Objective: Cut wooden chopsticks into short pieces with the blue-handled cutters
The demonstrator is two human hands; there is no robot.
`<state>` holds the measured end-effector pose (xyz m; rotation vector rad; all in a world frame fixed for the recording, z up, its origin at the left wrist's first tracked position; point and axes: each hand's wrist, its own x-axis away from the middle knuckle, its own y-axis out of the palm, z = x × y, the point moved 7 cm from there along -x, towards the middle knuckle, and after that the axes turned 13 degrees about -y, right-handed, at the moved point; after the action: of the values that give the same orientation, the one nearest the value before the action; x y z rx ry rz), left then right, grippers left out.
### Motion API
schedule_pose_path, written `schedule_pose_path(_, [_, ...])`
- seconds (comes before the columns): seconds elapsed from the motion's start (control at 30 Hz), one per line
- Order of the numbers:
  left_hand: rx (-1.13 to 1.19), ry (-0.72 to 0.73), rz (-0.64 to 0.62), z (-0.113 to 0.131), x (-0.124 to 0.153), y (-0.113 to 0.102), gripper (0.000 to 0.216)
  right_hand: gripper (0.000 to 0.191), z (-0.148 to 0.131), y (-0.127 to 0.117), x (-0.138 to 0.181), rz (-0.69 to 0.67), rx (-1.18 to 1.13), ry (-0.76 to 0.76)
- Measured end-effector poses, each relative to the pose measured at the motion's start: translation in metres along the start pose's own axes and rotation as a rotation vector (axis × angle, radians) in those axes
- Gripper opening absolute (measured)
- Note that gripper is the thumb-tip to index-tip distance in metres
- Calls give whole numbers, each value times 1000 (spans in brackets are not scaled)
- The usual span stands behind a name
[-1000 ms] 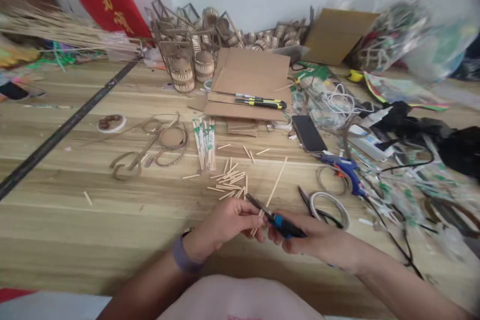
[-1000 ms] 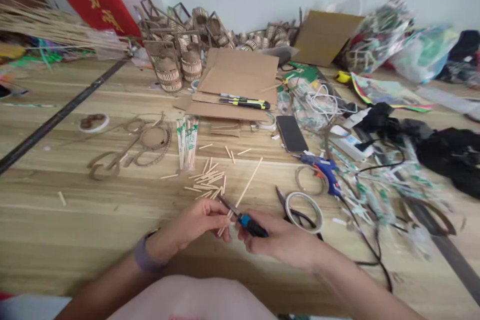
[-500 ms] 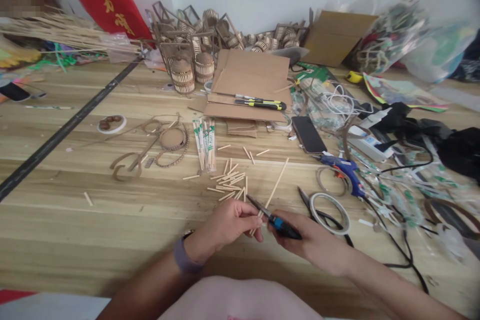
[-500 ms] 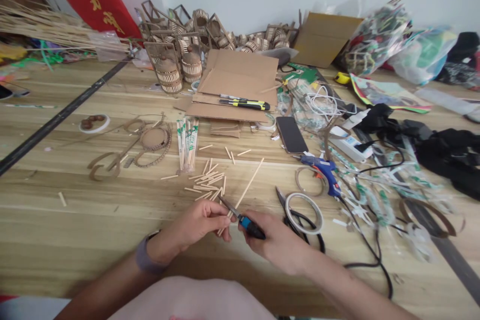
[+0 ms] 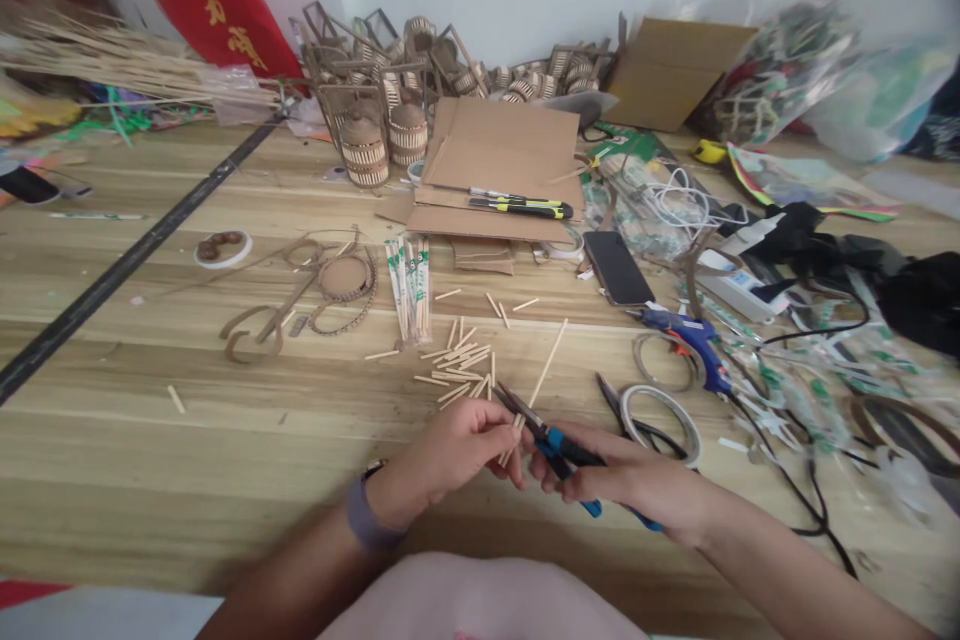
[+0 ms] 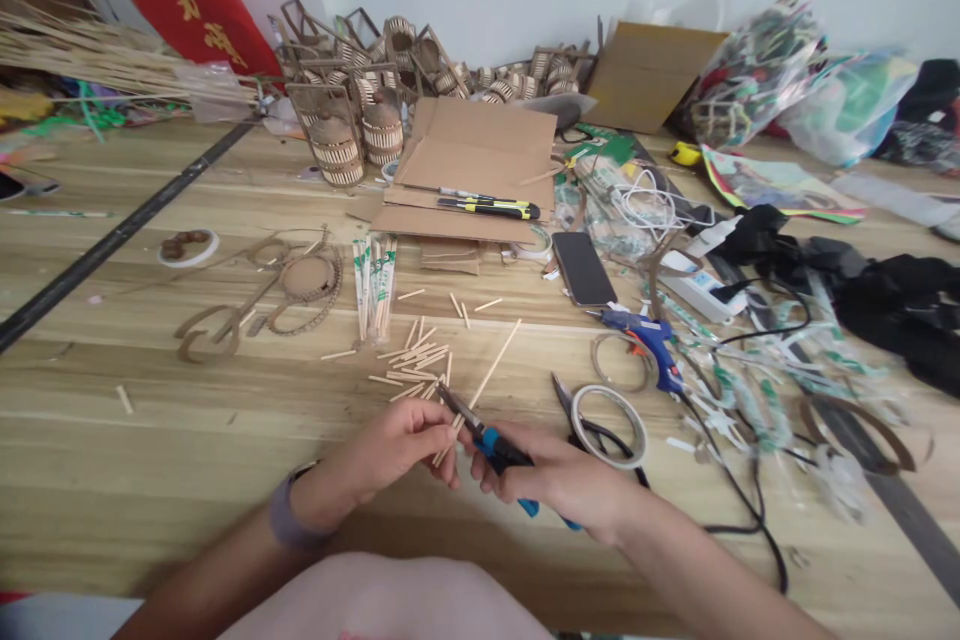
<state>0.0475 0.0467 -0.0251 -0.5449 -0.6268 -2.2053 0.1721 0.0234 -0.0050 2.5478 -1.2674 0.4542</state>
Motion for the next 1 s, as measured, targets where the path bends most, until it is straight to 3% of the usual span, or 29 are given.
schedule_pose_path(0.57, [30,-12,3,-1,-1,0,29,30,-1,3,0,19,-29,14])
schedule_pose_path(1.0, [-34,10,26,4,3,-2,31,19,-4,2,-6,38,264,-122])
